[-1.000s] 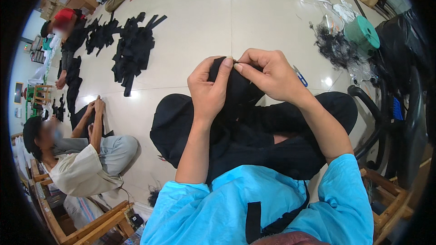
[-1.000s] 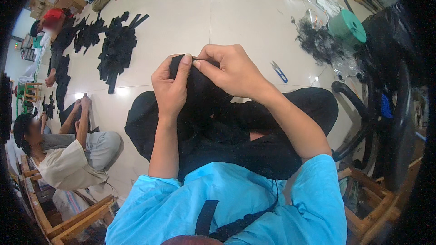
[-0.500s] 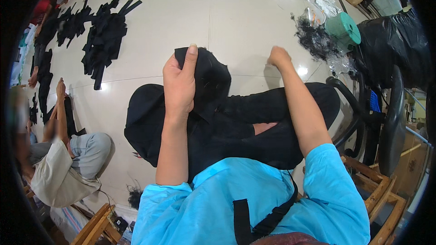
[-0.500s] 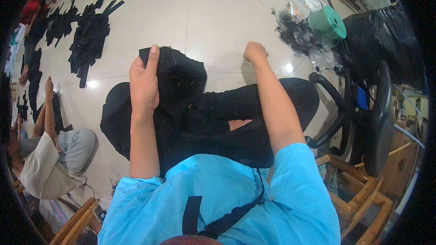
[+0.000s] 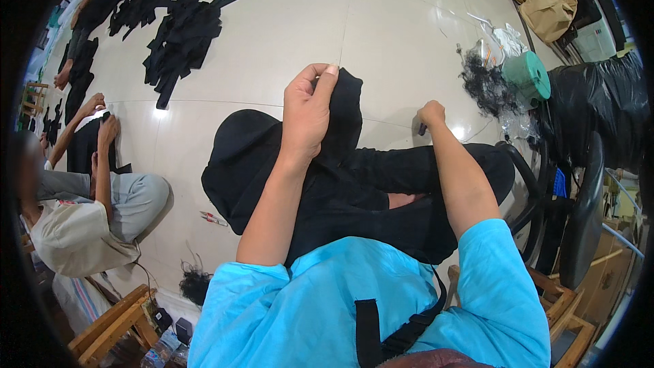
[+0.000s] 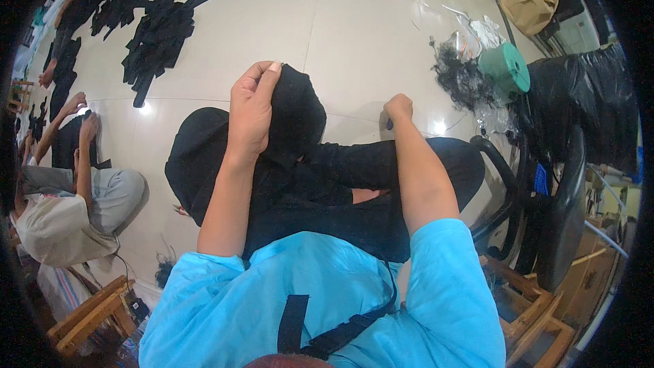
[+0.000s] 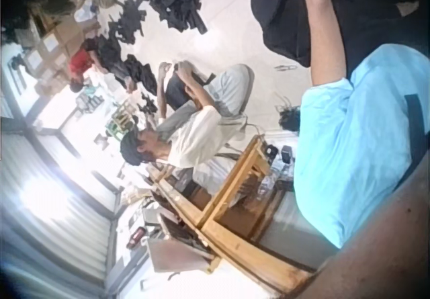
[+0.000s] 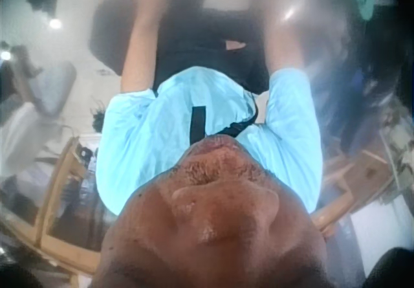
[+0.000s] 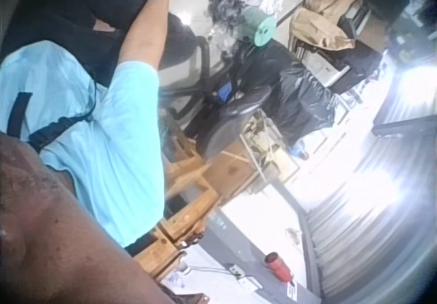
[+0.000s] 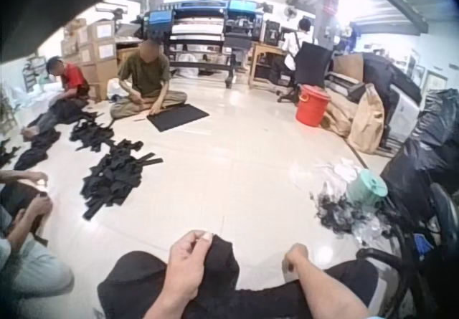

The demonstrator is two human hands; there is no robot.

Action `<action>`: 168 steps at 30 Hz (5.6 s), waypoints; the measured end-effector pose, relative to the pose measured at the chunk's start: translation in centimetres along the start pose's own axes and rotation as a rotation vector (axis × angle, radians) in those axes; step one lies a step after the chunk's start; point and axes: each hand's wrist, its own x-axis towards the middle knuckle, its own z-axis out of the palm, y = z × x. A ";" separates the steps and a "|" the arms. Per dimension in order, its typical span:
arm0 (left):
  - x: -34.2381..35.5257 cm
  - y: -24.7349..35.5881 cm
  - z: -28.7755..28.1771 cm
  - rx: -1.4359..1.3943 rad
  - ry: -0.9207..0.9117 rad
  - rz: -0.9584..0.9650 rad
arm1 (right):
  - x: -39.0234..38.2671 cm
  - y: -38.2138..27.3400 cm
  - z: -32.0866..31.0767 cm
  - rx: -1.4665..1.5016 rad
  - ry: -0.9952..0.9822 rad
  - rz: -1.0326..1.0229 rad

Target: The person sits on the floor and uses scissors to trim the edges of a black fabric piece. They repeatedly fold and cut the material, discarding small trimmings onto the floor. Other workers are visible in the background performing similar tasks.

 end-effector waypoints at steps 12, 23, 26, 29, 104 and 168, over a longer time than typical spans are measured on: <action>-0.3 -0.2 -0.4 0.012 -0.042 -0.033 | -15.4 -13.6 -13.5 1.209 -0.293 -0.427; 0.1 -0.6 -0.5 0.106 -0.133 0.004 | -26.0 -11.0 -14.8 1.207 -0.455 -0.670; 0.0 -0.3 -0.3 0.113 -0.143 -0.029 | -27.9 -11.0 -14.9 1.327 -0.615 -0.532; 0.0 -0.4 -0.1 0.150 -0.145 -0.018 | -28.2 -10.5 -14.9 1.489 -0.857 -0.435; -0.9 0.4 0.1 0.293 -0.263 -0.077 | -24.3 -12.1 -15.2 1.124 -0.324 -0.711; -1.2 0.2 0.3 0.403 -0.165 0.158 | -27.3 -10.8 -15.4 1.493 -0.866 -0.293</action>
